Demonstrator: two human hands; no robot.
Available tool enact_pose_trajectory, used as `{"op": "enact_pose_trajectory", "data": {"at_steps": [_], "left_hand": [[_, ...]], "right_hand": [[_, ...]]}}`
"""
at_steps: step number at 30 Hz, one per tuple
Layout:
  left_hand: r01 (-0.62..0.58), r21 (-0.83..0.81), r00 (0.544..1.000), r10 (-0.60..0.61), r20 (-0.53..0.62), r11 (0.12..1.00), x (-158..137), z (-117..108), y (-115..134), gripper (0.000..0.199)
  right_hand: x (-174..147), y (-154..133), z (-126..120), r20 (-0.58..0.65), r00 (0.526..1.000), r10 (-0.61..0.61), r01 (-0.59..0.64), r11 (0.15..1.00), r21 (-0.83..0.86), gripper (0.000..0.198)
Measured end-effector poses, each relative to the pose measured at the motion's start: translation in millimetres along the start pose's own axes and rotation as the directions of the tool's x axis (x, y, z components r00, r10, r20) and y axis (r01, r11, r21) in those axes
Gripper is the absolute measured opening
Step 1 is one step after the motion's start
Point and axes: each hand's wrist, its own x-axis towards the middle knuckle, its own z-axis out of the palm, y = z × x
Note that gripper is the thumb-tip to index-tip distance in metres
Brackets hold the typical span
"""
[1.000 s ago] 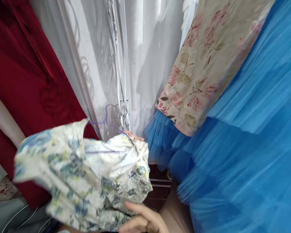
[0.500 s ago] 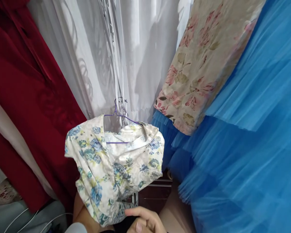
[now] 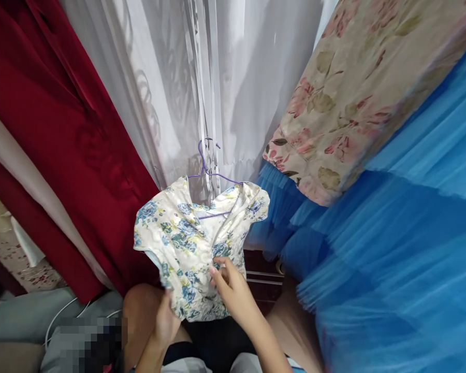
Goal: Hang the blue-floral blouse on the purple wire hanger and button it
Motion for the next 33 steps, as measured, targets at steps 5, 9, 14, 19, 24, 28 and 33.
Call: {"op": "enact_pose_trajectory", "data": {"at_steps": [5,9,14,19,24,28,33], "left_hand": [[-0.090,0.212,0.995,0.098,-0.028,0.973,4,3,-16,0.072],[-0.055,0.216,0.998,0.057,-0.006,0.975,11,4,-16,0.066],[-0.059,0.252,0.997,0.043,0.066,0.966,15,-10,-14,0.060],[-0.183,0.357,0.970,0.227,-0.085,0.916,19,-17,-15,0.059],[-0.482,0.697,0.701,0.711,-0.055,0.530,13,3,-5,0.052],[-0.615,0.712,0.727,0.593,0.346,0.339,14,42,5,0.020],[-0.592,0.719,0.773,0.510,0.378,0.363,23,65,4,0.008]], "right_hand": [[42,-13,12,-0.139,0.987,-0.084,0.050,0.972,-0.229,0.032],[50,-14,6,-0.232,0.969,-0.081,-0.009,0.933,-0.361,0.023],[49,-14,6,-0.198,0.975,-0.103,0.033,0.944,-0.329,0.021],[37,-8,4,-0.107,0.993,-0.046,0.041,0.998,-0.051,0.029],[17,-8,1,-0.025,1.000,-0.018,0.022,0.986,0.167,0.030],[9,-20,7,0.028,0.999,-0.027,0.023,0.988,0.154,0.034],[15,-35,7,-0.022,1.000,-0.012,0.016,0.980,0.196,0.036]]}}
